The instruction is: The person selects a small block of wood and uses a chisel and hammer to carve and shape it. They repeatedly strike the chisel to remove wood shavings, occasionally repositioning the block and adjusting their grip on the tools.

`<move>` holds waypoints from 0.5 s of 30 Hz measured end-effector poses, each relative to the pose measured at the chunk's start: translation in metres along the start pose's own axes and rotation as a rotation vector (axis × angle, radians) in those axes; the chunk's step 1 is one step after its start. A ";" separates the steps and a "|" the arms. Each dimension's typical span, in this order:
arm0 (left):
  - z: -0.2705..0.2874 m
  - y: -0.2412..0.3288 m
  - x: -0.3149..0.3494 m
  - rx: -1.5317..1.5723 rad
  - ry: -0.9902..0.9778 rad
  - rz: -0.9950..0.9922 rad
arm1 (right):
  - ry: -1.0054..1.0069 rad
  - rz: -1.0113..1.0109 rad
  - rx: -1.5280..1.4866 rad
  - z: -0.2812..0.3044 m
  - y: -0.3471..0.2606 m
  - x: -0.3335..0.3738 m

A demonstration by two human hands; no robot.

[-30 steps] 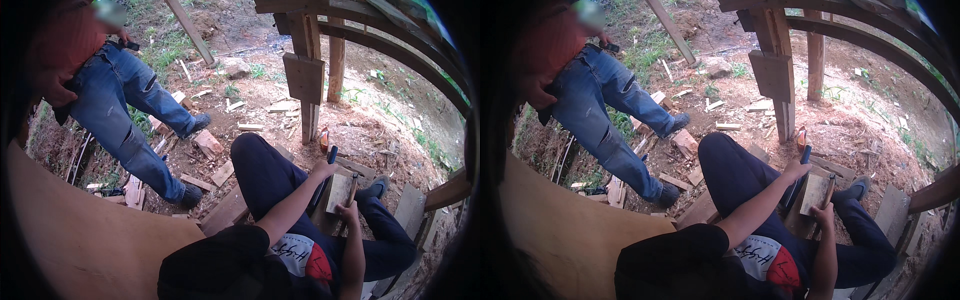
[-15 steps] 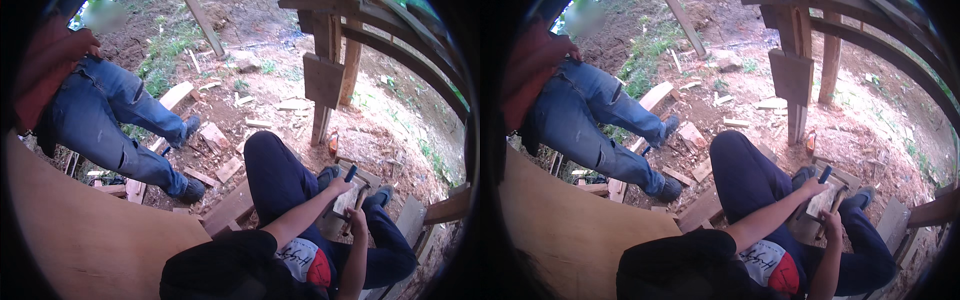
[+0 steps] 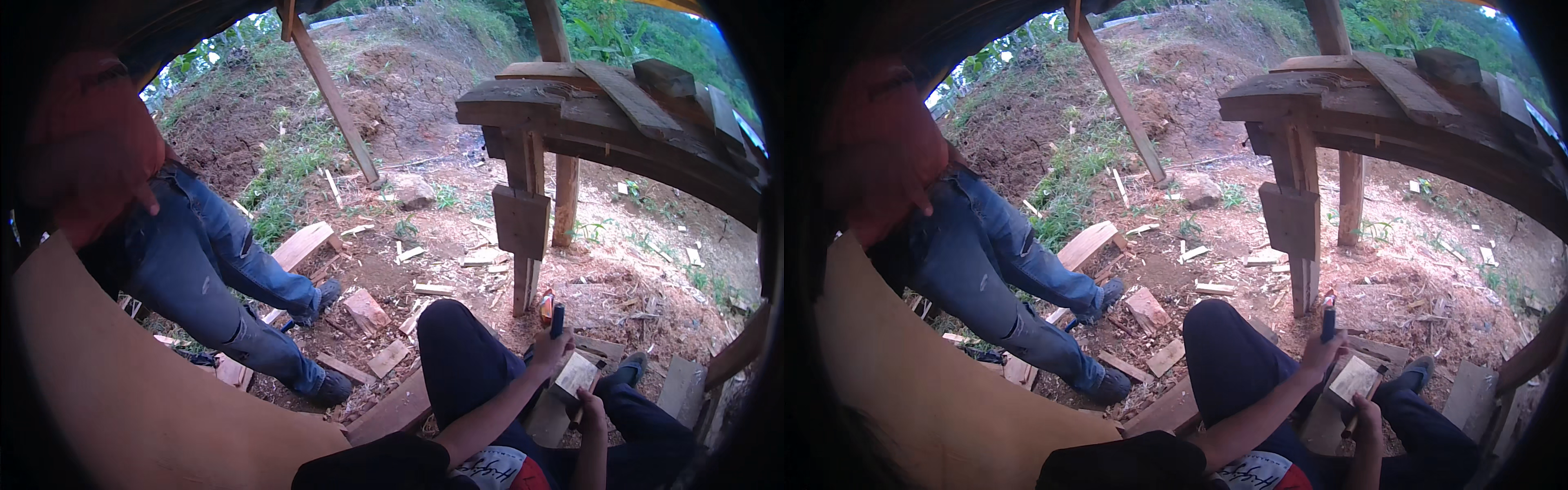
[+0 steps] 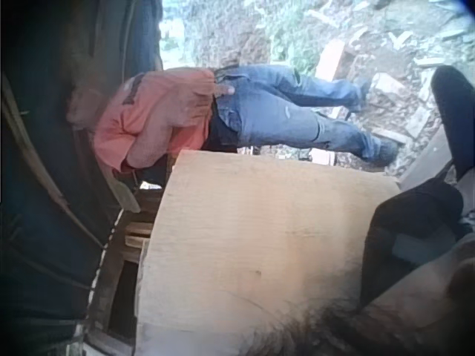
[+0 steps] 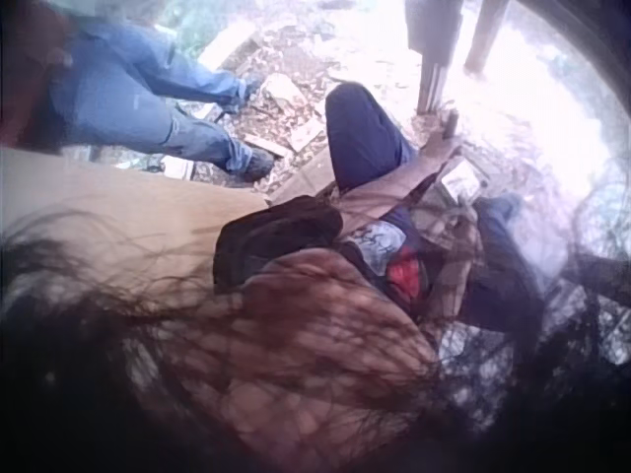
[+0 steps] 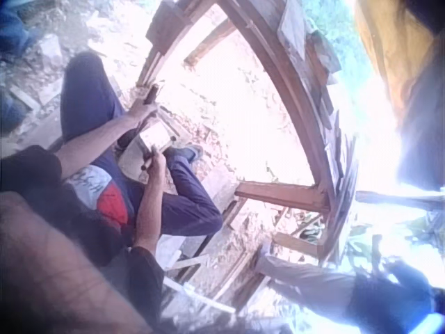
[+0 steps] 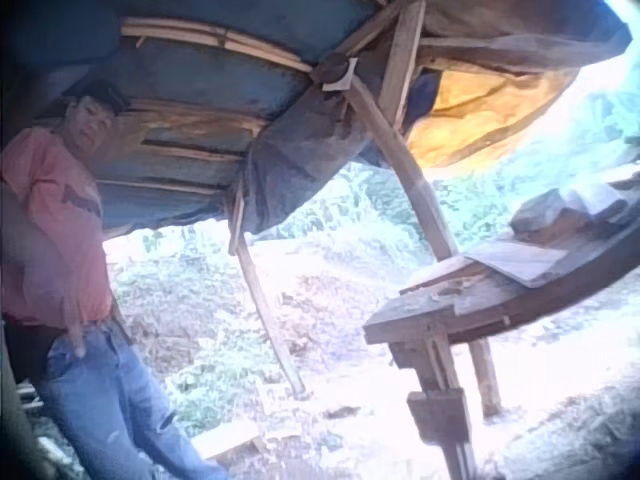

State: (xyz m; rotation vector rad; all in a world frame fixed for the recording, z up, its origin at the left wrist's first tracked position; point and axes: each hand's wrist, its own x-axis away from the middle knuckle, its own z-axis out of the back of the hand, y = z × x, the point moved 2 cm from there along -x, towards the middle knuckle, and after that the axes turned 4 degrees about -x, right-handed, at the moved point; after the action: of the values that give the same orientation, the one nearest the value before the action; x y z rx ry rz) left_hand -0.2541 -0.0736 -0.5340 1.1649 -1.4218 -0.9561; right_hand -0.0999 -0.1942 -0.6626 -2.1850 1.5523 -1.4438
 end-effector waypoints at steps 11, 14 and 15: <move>0.169 0.434 -0.101 -0.201 0.500 -0.794 | 0.079 0.394 -0.063 -0.092 -0.129 0.260; 0.214 0.490 -0.153 -0.555 0.556 -0.698 | 0.087 0.377 0.204 -0.107 -0.128 0.214; 0.201 0.494 -0.159 -0.566 0.472 -0.657 | 0.086 0.359 0.271 -0.108 -0.130 0.200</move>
State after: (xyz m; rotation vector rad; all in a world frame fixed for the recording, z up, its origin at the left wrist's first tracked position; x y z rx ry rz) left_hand -0.5328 0.1837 -0.1262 1.3126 -0.3358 -1.3068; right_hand -0.0826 -0.2429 -0.4060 -1.6179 1.5661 -1.5373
